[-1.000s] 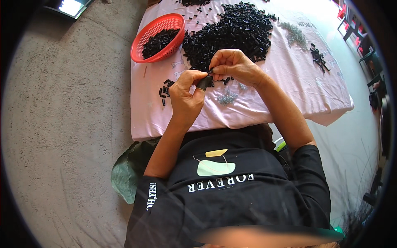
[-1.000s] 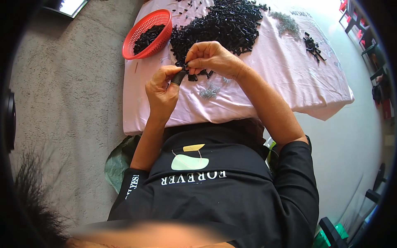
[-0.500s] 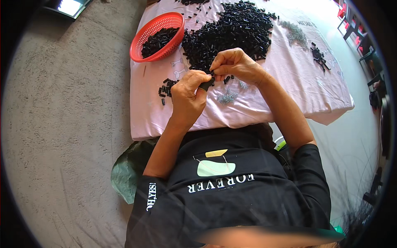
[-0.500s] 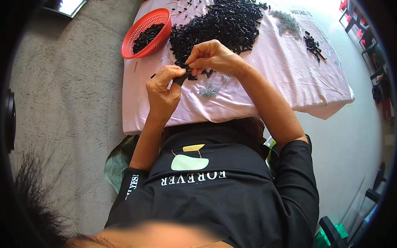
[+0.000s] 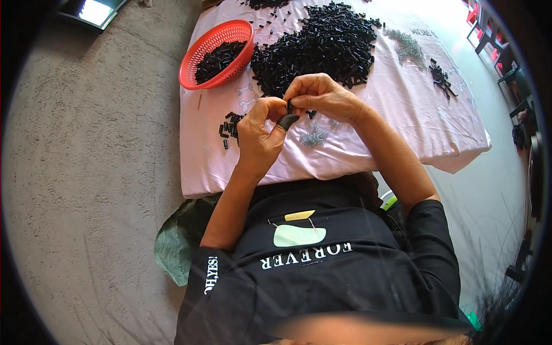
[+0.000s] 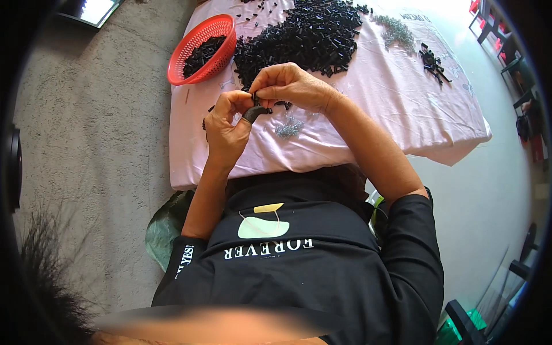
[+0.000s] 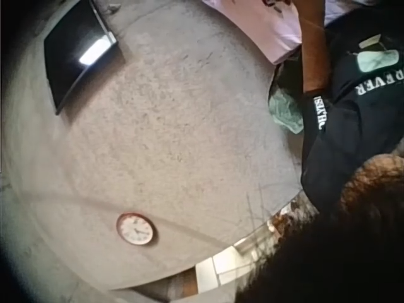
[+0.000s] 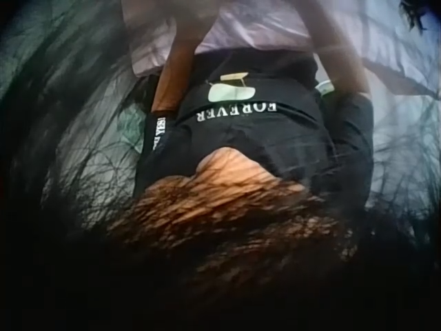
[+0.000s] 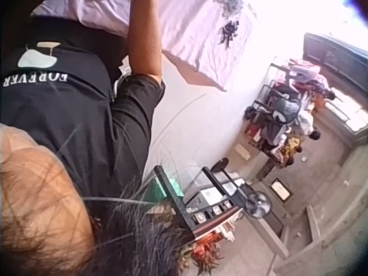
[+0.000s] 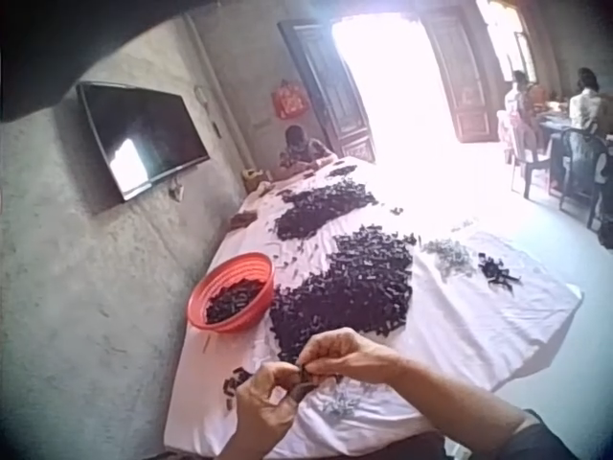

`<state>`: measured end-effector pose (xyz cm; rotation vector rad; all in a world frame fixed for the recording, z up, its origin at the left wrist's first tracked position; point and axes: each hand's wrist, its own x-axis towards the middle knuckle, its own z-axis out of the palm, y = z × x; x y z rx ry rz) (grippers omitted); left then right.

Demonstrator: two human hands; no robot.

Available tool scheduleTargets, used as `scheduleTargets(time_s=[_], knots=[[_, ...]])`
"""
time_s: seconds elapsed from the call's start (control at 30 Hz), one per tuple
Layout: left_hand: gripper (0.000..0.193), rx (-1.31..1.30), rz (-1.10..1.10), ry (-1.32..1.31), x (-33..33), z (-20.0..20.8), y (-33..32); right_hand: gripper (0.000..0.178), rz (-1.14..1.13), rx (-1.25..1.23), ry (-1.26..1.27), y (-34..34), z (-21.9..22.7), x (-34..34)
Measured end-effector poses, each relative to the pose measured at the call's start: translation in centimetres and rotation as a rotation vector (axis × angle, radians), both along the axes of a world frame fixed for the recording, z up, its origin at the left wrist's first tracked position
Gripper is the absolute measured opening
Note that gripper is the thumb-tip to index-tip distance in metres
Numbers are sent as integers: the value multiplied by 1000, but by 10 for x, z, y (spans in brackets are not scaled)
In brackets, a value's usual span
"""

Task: Assembling small black plastic components by hand.

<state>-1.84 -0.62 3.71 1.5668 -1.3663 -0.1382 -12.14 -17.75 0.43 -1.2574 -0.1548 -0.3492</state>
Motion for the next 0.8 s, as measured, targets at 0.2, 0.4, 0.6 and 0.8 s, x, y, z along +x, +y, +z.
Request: scheduleTargets(time_s=[0.2,0.4,0.6,0.8], knots=[[34,-14,31,-200,-2,11,-4,30,52,73,-41,-3,-3,3],[37,7,-35,-319,4,10,-3,39,75,42,16,-2,1,0],[32,4,-60,-305,2,8,-4,46,44,62,13,-1,0,-1],[30,-15,-52,-333,0,5,-3,48,68,25,57,-3,0,-1]])
